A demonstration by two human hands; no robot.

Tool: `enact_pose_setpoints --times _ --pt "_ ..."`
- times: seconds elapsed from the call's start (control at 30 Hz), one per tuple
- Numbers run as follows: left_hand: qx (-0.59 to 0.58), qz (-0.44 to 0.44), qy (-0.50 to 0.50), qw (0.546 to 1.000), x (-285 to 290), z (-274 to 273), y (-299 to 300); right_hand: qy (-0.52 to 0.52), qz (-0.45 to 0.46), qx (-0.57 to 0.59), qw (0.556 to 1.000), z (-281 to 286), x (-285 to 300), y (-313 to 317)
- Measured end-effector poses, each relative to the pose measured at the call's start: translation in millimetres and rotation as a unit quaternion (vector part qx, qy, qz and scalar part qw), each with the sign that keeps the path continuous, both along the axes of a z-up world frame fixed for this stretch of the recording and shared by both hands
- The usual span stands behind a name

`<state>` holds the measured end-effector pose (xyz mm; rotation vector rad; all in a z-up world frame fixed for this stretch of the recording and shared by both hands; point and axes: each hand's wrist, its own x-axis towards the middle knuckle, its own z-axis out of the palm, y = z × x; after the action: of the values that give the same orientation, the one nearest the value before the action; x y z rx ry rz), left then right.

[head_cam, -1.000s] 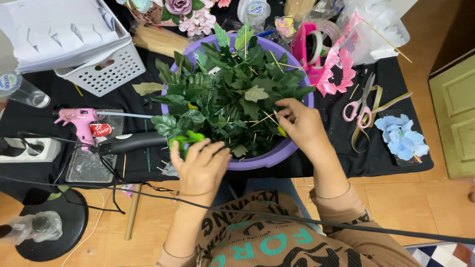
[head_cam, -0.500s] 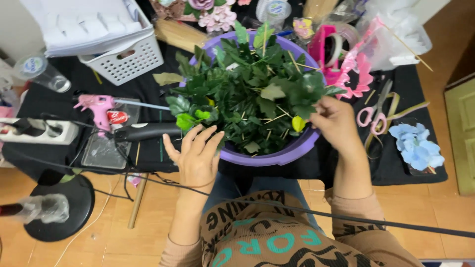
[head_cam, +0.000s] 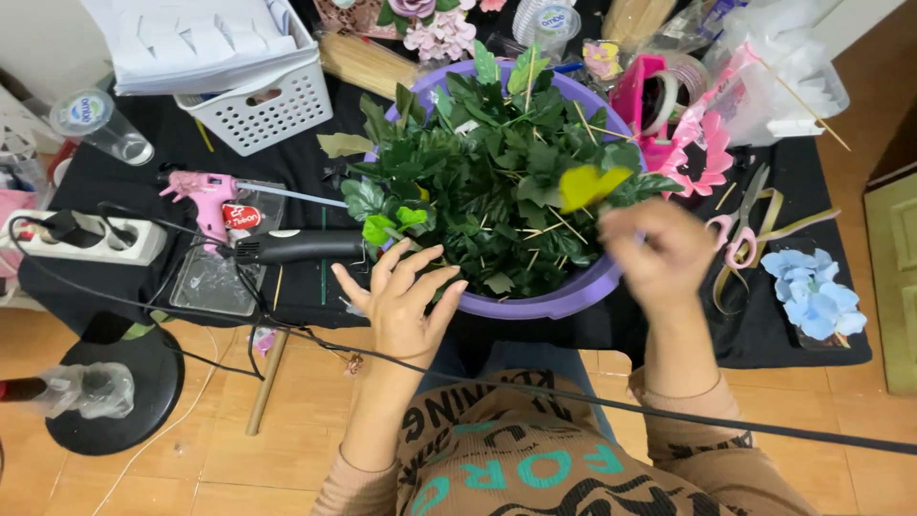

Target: The person arranges artificial flowers and greenery in a purple plastic basin. They pick up a blue artificial flower and place it into a larger floral arrangement on the table, then continue to adjust the greenery within the basin.

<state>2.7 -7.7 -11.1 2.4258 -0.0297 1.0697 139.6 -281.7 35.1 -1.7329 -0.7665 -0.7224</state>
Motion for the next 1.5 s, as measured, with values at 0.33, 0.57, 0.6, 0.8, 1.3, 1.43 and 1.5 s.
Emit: enact_pose_setpoints --times 0.33,0.57,0.6,0.8,1.3,1.43,1.5 --pt "-0.142 -0.033 0.010 0.989 4 -5 -13 -0.100 0.192 -0.092 0.972 18 -61 94" --pt "-0.259 -0.067 0.017 0.963 9 -1 -15 0.101 0.223 -0.099 0.965 14 -60 90" --pt "-0.260 -0.069 0.018 0.963 9 -5 -15 0.102 0.221 -0.100 0.965 9 -57 88" --pt "-0.108 0.035 0.022 0.993 10 -6 -8 0.286 0.268 0.021 0.920 2 -39 80" --pt "-0.051 0.075 0.002 0.996 12 7 4 0.073 0.261 -0.395 0.877 10 -21 119" --pt "-0.096 0.039 -0.017 0.994 3 -2 3 0.118 0.230 -0.429 0.866 -7 -13 132" --pt "-0.093 0.019 -0.040 0.995 1 -8 3 0.115 0.217 -0.446 0.861 -21 -8 134"
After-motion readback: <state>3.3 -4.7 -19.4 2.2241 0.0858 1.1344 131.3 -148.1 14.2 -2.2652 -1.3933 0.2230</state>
